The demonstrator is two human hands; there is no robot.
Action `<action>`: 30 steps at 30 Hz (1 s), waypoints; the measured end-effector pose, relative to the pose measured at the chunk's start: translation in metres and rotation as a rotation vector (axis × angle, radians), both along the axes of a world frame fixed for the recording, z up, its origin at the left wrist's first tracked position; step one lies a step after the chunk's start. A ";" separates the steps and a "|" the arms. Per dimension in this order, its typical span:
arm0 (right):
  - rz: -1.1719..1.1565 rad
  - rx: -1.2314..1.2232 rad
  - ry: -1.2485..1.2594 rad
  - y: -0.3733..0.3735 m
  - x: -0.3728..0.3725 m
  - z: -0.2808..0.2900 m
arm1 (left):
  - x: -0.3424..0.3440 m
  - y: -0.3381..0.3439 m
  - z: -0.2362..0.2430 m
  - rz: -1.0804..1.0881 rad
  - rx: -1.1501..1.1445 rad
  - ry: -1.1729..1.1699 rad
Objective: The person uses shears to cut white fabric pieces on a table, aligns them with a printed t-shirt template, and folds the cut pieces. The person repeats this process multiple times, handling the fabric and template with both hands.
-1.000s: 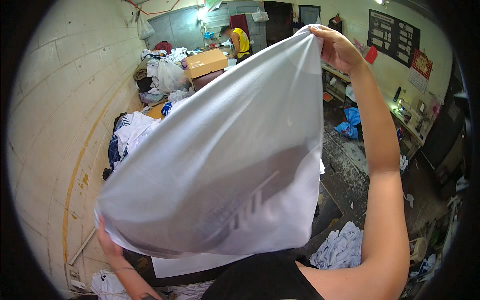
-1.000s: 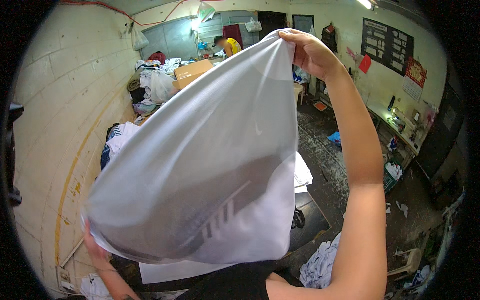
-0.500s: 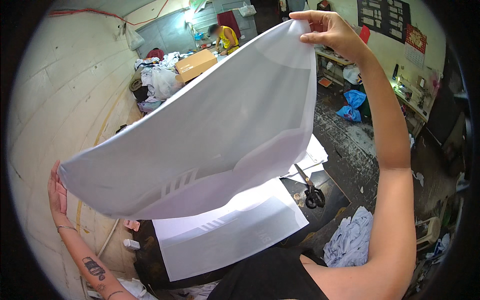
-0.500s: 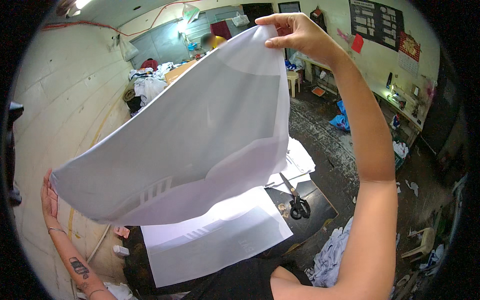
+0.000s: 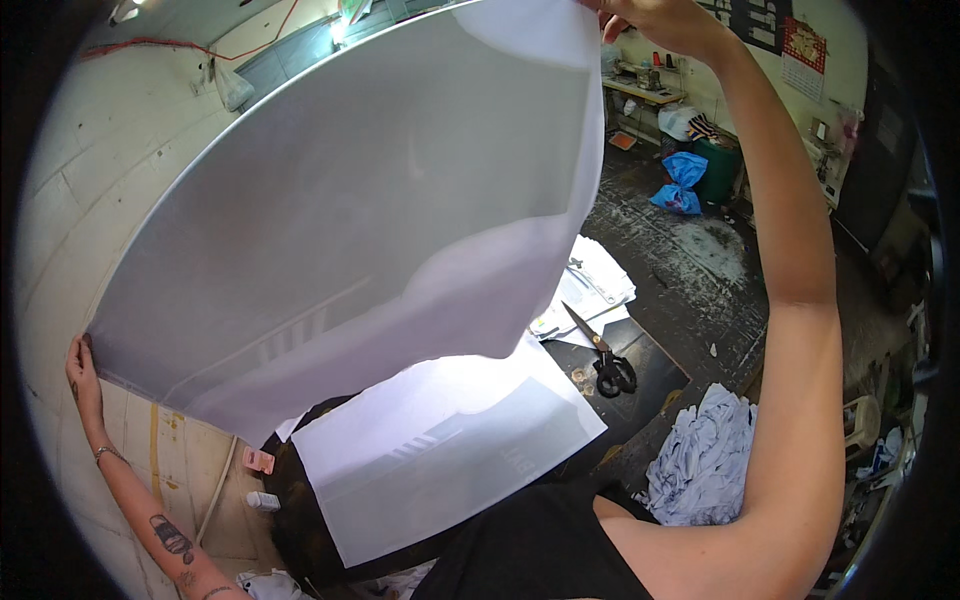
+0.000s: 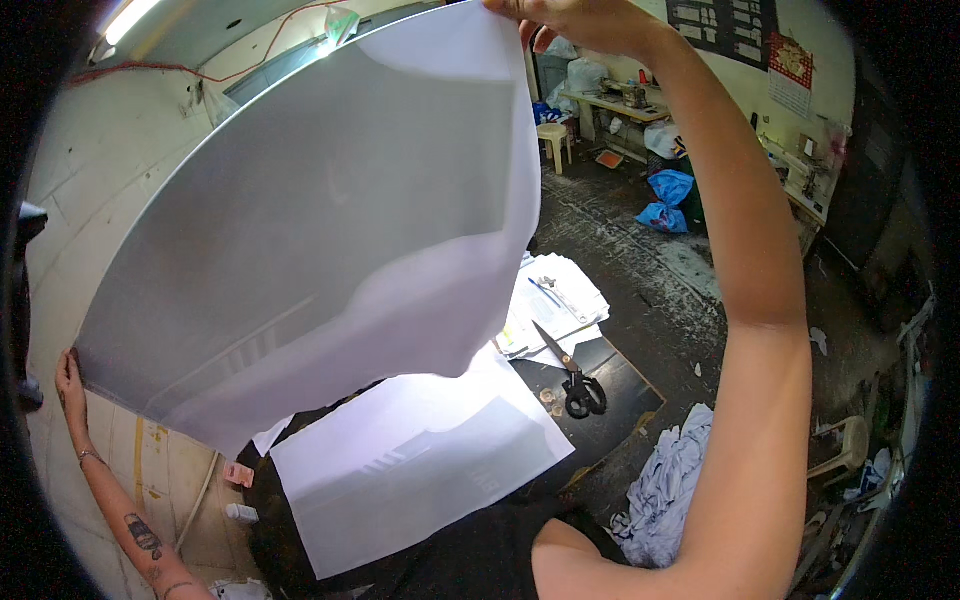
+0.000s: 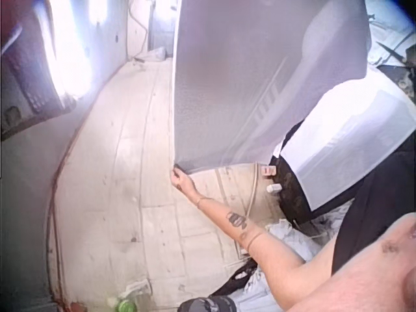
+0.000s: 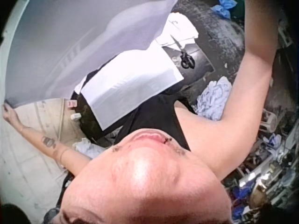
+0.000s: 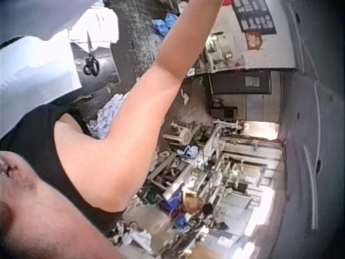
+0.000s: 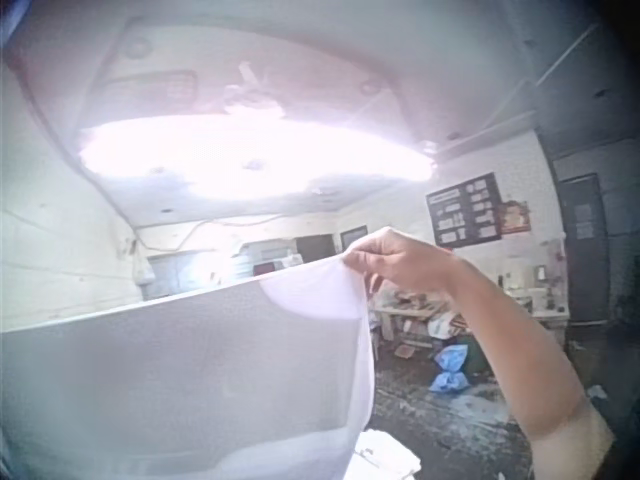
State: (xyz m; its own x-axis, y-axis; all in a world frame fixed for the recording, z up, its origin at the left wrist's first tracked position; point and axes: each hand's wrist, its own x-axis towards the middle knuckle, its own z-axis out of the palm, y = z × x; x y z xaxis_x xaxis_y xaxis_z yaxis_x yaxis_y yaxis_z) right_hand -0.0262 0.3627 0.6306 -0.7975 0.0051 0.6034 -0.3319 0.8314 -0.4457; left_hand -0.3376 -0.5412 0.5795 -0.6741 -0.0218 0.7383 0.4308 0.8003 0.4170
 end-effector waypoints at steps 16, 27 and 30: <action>-0.060 0.124 0.172 0.034 -0.041 -0.005 | 0.030 0.013 -0.004 0.082 -0.197 0.264; -0.006 -0.847 -0.243 -0.045 0.045 -0.409 | 0.220 -0.034 -0.391 0.281 0.022 -0.060; -0.276 -0.875 -0.421 -0.080 0.065 -0.520 | 0.267 -0.009 -0.498 0.284 0.589 -0.460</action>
